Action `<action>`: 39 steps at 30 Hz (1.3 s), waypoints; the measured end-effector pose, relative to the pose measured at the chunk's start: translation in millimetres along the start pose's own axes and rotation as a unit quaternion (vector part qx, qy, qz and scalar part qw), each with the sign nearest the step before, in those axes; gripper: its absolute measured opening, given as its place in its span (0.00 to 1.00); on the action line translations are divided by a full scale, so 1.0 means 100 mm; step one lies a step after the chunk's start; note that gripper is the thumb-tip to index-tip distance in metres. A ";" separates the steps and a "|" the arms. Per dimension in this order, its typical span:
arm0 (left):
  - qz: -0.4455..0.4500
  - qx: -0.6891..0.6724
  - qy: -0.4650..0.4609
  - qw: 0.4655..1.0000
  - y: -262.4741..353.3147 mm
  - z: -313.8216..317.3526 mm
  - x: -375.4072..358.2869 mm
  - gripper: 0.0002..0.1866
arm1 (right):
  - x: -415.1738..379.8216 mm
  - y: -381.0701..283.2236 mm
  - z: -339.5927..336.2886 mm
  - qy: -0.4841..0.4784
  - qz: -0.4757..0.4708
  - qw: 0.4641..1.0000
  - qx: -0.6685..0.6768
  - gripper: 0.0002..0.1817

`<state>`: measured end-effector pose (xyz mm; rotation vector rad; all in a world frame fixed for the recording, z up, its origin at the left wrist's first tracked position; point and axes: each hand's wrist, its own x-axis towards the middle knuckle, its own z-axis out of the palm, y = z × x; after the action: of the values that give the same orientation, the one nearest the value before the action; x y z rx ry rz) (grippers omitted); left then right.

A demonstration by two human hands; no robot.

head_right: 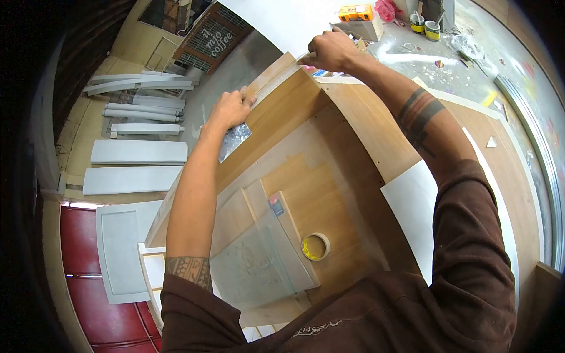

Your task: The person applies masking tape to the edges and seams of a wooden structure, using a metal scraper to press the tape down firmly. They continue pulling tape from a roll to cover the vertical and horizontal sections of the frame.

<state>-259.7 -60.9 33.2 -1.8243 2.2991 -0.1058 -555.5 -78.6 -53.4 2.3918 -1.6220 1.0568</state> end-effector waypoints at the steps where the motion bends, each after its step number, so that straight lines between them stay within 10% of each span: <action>1: 0.000 0.000 0.000 1.000 0.00 0.00 0.00 0.25 | 0.00 0.00 0.00 0.001 0.000 1.000 -0.007 0.29; 12: 0.011 0.034 -0.003 0.999 0.19 -0.13 0.01 0.46 | 0.01 -0.01 0.00 -0.017 0.018 1.000 -0.019 0.28; 28: 0.099 0.015 0.124 0.987 0.75 -0.10 0.44 0.39 | 0.01 -0.04 -0.06 -0.055 0.050 0.997 -0.005 0.26; 34: 0.031 -0.167 0.329 0.929 0.90 -0.17 -0.03 0.40 | -0.01 -0.04 -0.05 -0.041 0.038 0.998 0.016 0.29; 39: -0.121 -0.283 -0.013 0.951 0.82 0.81 -0.57 0.59 | -0.01 -0.02 -0.03 -0.047 0.044 0.998 0.005 0.29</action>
<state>-309.1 19.3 -54.0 -2.3433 2.2241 0.5993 -555.6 -76.1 -51.2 2.4318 -1.7706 0.9826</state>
